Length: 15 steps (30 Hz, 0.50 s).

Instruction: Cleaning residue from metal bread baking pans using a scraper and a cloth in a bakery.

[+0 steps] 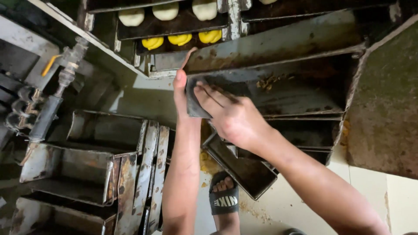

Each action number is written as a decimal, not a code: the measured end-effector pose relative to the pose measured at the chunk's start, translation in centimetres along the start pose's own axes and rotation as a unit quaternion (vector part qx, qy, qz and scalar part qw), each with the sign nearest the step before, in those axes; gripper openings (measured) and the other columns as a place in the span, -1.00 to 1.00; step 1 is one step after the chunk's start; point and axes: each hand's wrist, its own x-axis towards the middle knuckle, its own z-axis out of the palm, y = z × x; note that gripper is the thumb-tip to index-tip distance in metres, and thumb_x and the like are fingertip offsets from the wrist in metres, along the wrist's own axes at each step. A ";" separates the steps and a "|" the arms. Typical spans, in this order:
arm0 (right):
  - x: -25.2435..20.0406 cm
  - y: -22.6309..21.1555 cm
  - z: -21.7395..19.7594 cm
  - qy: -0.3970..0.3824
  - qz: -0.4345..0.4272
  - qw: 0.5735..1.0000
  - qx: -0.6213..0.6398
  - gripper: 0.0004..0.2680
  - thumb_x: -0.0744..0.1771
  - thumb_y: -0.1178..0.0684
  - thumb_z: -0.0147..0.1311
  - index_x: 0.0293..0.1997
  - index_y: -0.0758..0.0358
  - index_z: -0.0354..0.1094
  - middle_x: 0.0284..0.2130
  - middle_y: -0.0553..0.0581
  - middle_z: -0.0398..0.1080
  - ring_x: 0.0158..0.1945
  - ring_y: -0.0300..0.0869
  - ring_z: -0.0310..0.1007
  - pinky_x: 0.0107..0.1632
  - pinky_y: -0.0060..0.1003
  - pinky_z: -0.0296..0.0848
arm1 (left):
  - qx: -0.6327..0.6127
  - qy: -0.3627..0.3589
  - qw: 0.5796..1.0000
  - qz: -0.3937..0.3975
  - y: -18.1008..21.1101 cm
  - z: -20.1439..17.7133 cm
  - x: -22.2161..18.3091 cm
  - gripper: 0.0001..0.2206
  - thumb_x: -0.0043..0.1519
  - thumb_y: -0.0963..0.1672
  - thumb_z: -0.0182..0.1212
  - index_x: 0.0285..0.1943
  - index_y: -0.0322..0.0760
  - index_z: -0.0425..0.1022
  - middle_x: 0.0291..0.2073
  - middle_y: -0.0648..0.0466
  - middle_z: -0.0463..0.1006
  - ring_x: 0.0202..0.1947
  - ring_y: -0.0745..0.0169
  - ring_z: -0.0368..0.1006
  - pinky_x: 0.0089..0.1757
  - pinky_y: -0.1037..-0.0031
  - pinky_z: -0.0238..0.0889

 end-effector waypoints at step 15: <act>0.6 -1.4 -1.7 -0.106 0.000 0.994 0.010 -0.72 0.37 0.15 -0.11 0.19 0.36 0.38 -0.17 0.18 0.55 -0.11 -0.11 0.62 -0.11 -0.28 0.56 | 0.136 -0.063 0.989 -0.001 2.0 2.5 -0.5 -0.40 0.49 0.09 -0.05 0.52 -0.45 0.13 0.32 -0.18 0.41 0.34 0.14 0.33 0.33 0.22 0.23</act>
